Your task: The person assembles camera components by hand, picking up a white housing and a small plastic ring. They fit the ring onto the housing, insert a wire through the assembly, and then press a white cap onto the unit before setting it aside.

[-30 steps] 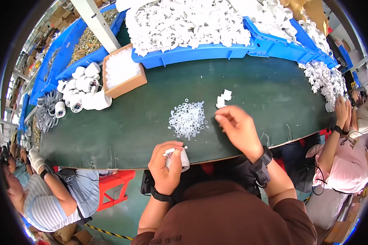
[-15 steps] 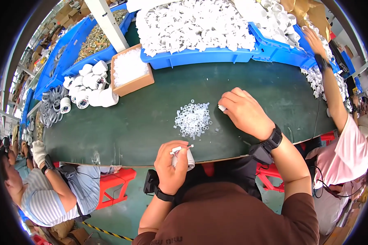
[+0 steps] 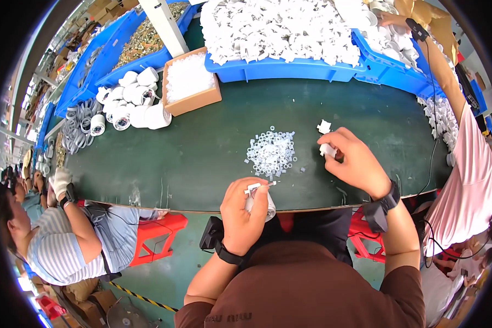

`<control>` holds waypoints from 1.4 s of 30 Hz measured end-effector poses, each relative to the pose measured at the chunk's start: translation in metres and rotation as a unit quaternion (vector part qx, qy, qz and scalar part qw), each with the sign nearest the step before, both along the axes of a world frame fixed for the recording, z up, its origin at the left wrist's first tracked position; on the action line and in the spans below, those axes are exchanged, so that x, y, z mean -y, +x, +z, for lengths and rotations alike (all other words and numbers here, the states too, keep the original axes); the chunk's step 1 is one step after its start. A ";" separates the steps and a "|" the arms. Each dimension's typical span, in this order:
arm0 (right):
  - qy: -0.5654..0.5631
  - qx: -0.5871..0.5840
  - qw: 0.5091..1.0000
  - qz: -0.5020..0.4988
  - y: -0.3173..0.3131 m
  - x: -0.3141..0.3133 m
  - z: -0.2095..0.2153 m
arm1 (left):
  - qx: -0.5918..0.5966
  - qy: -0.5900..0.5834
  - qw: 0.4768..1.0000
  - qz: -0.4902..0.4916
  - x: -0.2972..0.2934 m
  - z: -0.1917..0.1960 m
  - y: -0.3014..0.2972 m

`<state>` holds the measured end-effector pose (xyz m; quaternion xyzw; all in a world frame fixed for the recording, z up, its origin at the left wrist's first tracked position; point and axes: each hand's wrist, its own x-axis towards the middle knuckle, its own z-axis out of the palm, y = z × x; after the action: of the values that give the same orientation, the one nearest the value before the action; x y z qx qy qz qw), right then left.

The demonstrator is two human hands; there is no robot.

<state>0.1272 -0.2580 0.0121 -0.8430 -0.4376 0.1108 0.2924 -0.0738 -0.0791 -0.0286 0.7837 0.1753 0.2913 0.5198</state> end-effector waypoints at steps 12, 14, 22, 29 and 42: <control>0.265 -0.343 0.901 0.006 -0.101 -0.033 -0.016 | -0.018 0.086 0.996 -0.027 0.007 0.004 0.004; 0.281 -0.320 0.905 -0.001 -0.102 -0.036 -0.020 | -0.017 0.085 0.996 -0.031 0.006 0.005 0.004; 0.302 -0.187 0.935 -0.023 -0.112 -0.042 -0.025 | 0.002 0.121 0.992 -0.027 0.010 0.001 0.006; 0.283 -0.194 0.938 -0.052 -0.113 -0.040 -0.024 | 0.010 0.156 0.987 -0.020 0.014 0.000 0.011; 0.293 -0.318 0.901 -0.029 -0.102 -0.033 -0.025 | 0.024 0.152 0.987 -0.035 0.008 -0.009 0.005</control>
<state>0.0249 -0.2250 -0.0126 -0.6512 -0.3098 0.2311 0.6531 -0.0690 -0.0869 -0.0371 0.8521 0.0883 0.3150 0.4087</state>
